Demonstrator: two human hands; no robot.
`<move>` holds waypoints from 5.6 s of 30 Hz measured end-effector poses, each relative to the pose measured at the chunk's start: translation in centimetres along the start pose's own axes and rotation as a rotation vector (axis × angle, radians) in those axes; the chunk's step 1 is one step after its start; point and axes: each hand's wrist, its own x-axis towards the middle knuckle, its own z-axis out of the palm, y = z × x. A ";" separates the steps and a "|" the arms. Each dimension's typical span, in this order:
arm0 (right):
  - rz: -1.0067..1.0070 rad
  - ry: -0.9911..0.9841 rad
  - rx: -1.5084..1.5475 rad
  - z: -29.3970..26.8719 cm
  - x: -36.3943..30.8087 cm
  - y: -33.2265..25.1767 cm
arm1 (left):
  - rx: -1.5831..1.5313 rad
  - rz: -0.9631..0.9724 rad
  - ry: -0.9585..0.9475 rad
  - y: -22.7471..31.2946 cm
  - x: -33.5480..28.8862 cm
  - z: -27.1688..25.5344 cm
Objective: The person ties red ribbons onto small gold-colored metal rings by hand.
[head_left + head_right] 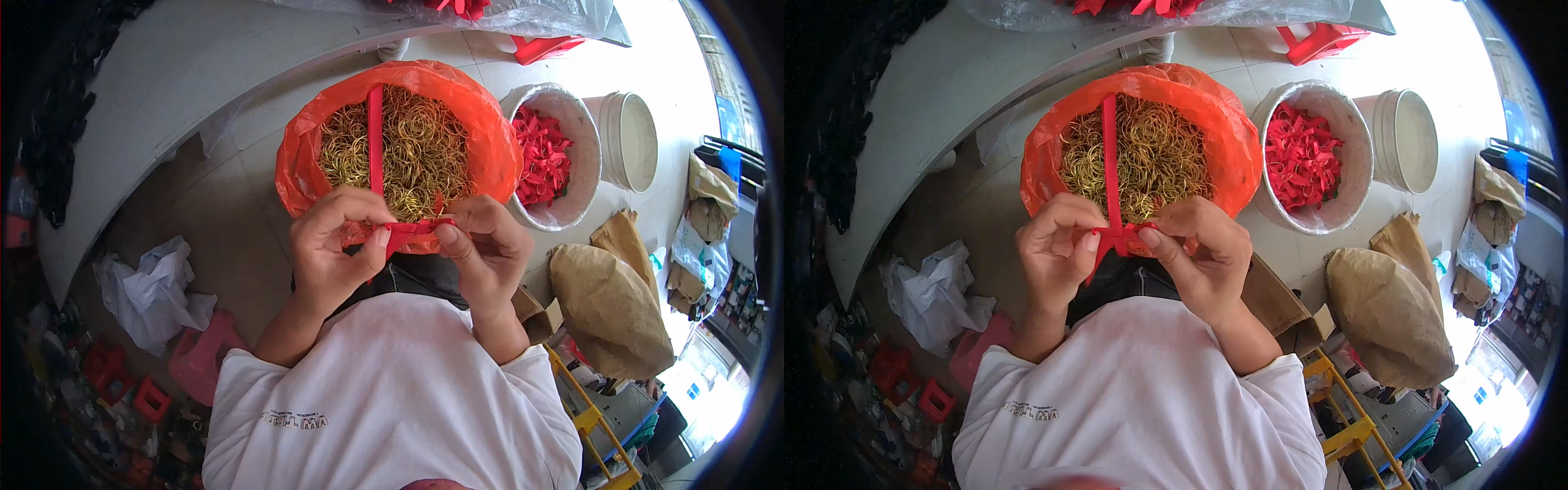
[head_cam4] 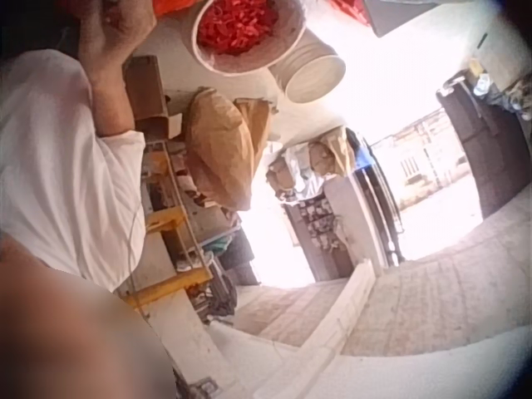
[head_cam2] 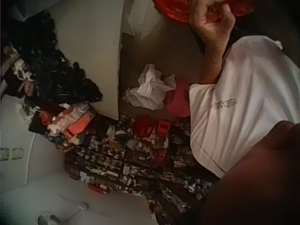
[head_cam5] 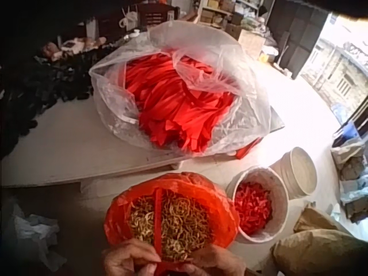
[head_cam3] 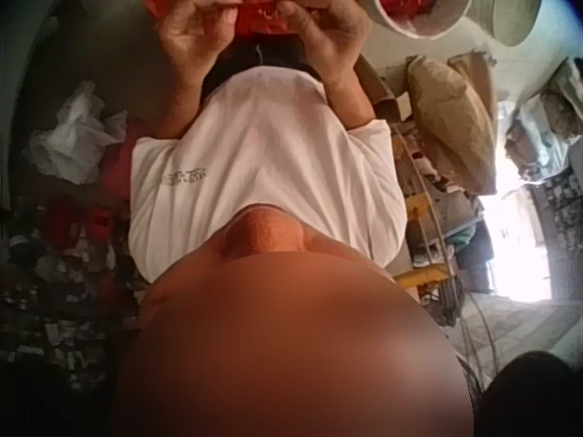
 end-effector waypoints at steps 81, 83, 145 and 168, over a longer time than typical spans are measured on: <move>0.276 -0.425 0.086 -0.5 1.2 -0.8 | -0.111 -0.274 -0.205 0.6 0.3 -0.5; 0.378 -0.477 0.324 -0.3 0.6 -0.2 | -0.369 -0.357 -0.139 -0.2 -0.4 -0.2; -0.339 -0.068 -0.691 -1.4 3.9 1.3 | 0.998 -0.021 -0.036 -2.6 4.2 -0.2; -0.205 -0.194 -0.636 0.7 3.7 3.2 | 0.781 -0.141 -0.132 -2.2 4.1 -1.8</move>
